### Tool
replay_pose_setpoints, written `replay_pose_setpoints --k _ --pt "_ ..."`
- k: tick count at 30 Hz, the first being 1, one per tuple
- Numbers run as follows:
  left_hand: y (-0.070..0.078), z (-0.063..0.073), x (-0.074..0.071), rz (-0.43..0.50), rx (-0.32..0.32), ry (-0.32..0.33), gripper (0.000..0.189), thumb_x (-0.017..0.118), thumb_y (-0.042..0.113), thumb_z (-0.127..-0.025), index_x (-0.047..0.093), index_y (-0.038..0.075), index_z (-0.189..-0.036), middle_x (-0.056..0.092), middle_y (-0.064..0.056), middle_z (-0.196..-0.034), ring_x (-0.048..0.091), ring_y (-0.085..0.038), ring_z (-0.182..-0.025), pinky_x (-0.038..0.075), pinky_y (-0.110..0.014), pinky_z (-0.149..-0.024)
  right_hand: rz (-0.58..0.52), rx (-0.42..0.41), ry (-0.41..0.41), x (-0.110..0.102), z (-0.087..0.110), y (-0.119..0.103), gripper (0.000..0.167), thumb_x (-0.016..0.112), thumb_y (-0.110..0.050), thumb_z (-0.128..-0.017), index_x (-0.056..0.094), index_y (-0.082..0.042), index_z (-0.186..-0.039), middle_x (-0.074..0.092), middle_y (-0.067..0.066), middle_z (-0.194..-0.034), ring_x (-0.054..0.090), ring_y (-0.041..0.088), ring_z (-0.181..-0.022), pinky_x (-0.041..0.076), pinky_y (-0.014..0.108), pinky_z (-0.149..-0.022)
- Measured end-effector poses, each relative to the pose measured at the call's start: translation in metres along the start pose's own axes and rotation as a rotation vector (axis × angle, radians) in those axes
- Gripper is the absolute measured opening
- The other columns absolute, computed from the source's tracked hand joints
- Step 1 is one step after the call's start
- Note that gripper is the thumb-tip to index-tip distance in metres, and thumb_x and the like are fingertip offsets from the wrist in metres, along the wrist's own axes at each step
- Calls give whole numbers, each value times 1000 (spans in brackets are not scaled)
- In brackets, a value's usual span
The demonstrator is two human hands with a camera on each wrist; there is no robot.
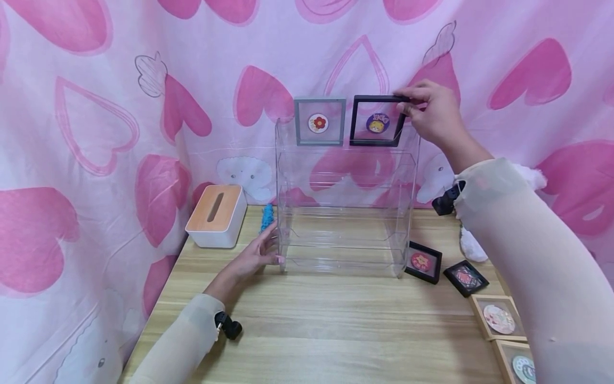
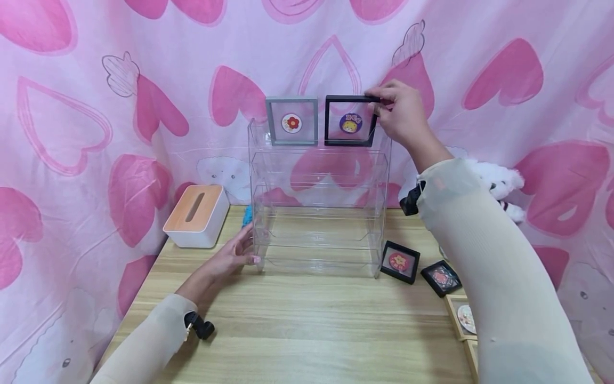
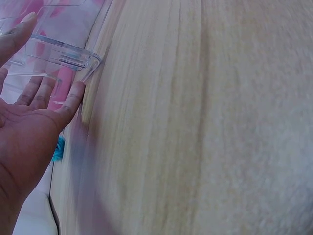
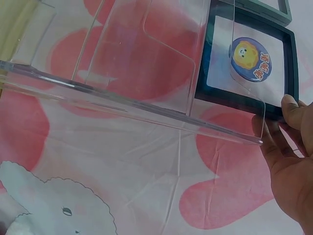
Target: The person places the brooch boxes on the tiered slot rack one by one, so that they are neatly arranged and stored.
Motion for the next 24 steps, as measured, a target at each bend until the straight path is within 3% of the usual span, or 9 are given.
replay_pose_setpoints --k 9,15,20,24 --pt "0 -1 -1 1 -24 13 108 74 -3 -100 12 37 -179 26 -13 -184 21 -41 -171 21 -66 -138 30 25 -20 0 1 0 44 71 -19 -108 70 -26 -151 65 10 -147 65 29 -129 60 17 -92" --pt "-1 1 0 -3 -22 6 107 72 -3 -102 9 36 -179 24 -15 -184 20 -43 -171 19 -67 -138 -22 11 -18 -3 4 3 48 75 -25 -106 68 -25 -153 66 13 -149 68 35 -134 56 10 -85" --pt "-1 0 0 6 -24 7 107 71 -5 -101 11 37 -179 25 -14 -184 20 -42 -172 18 -65 -139 -20 10 -8 -10 8 8 48 75 -36 -105 68 -29 -153 66 10 -152 69 33 -136 61 18 -102" --pt "0 0 0 -3 -15 7 110 74 -3 -100 9 36 -179 25 -16 -183 21 -43 -171 19 -65 -139 -20 -13 15 -16 13 14 47 76 -41 -104 72 -29 -150 68 8 -148 72 25 -130 60 18 -104"
Point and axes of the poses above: each hand's wrist, its own z-axis away from the middle knuckle, its own x-axis out of the palm, y = z × x, the point moved 7 cm from there along -z, towards the middle knuckle
